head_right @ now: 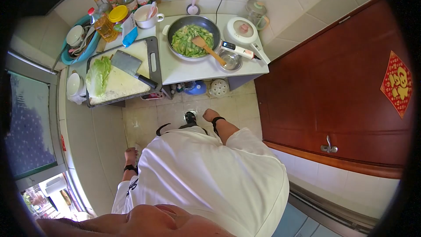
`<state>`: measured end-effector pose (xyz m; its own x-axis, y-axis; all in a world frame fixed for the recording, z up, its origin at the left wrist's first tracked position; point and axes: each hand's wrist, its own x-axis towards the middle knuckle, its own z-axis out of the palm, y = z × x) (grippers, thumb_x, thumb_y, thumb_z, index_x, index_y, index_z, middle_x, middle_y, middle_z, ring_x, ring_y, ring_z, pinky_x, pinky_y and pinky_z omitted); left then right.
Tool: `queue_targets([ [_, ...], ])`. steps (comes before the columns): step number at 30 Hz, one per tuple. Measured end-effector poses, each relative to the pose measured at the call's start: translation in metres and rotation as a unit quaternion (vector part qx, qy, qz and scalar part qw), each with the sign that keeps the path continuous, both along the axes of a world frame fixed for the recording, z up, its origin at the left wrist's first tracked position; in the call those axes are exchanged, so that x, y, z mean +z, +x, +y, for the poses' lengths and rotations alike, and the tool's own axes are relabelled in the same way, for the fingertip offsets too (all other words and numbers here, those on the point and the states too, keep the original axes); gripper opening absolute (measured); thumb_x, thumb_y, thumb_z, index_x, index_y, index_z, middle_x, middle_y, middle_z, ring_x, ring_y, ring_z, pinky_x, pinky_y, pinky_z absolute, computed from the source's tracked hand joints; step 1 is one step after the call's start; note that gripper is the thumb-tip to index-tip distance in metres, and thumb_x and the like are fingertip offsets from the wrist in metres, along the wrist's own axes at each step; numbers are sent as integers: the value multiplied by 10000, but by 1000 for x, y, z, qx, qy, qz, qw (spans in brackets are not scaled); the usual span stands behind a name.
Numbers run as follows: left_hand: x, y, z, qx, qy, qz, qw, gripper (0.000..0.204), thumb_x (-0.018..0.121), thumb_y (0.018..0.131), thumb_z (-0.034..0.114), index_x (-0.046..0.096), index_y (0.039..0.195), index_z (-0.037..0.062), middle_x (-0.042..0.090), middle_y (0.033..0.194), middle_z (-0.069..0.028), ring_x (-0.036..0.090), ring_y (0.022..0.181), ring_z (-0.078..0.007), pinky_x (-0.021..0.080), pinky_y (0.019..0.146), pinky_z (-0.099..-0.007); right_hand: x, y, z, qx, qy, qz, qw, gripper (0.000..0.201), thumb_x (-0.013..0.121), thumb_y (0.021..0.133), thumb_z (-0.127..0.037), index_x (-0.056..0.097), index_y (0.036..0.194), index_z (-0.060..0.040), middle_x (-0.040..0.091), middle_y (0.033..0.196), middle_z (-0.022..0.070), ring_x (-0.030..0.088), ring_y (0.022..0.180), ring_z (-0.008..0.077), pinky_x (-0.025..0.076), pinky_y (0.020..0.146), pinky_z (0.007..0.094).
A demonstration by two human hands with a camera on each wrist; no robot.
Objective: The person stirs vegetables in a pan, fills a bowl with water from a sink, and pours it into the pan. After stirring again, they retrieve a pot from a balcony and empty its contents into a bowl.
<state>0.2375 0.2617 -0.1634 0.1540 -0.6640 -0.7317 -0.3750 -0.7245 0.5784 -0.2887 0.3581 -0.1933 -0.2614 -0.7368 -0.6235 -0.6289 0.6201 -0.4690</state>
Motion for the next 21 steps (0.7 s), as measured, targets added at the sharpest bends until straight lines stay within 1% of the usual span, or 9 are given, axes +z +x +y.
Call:
queue_targets([
  [1,1,0,0,0,0,0,1000,161,534,842,185,591,844,35,610,665,-57,546,497,-128,392,417,-260,-2,3,-3,2,-24,1,1000,262,557,759,-229,663,755,11,637,711,207,613,667,315,478,678,403],
  [4,1,1,0,-17,14,-10,1000,166,534,841,191,595,857,37,614,674,-54,554,512,-128,401,430,-263,-2,6,-9,6,-32,-20,999,253,562,756,-224,661,751,8,634,705,205,594,638,310,475,665,403],
  [8,0,3,3,3,7,-8,1000,171,532,844,192,591,872,35,608,669,-56,547,509,-127,404,433,-264,5,7,-7,1,-21,-32,999,245,562,757,-220,660,748,4,633,705,205,579,625,309,473,661,403],
  [10,0,4,7,12,10,-2,1000,170,533,844,191,589,876,34,606,668,-57,543,504,-127,403,431,-264,-2,3,1,12,6,-23,1000,251,561,761,-218,657,741,13,632,700,200,588,634,308,472,660,398],
  [14,2,2,10,17,13,-9,1000,169,536,845,188,587,883,32,605,669,-58,537,494,-126,403,425,-261,-18,-7,16,16,-19,10,1000,266,555,770,-218,654,734,26,627,690,198,597,633,300,472,654,397],
  [16,2,2,11,21,17,-13,1000,171,535,847,190,588,883,32,606,670,-58,536,492,-125,402,422,-259,-4,-10,15,8,102,6,995,304,587,779,-237,685,908,20,663,949,230,642,889,351,487,809,396],
  [18,1,4,12,1,9,-21,1000,175,537,847,196,591,883,34,606,666,-55,541,493,-123,401,416,-255,4,-10,17,-1,110,5,994,299,585,780,-231,686,909,19,663,946,231,643,887,350,487,809,396],
  [21,-1,7,13,10,11,-21,1000,178,537,844,202,596,884,38,608,663,-50,547,494,-120,400,409,-254,15,-7,15,-8,120,2,993,290,583,780,-222,689,905,18,664,940,229,645,886,346,487,807,396],
])
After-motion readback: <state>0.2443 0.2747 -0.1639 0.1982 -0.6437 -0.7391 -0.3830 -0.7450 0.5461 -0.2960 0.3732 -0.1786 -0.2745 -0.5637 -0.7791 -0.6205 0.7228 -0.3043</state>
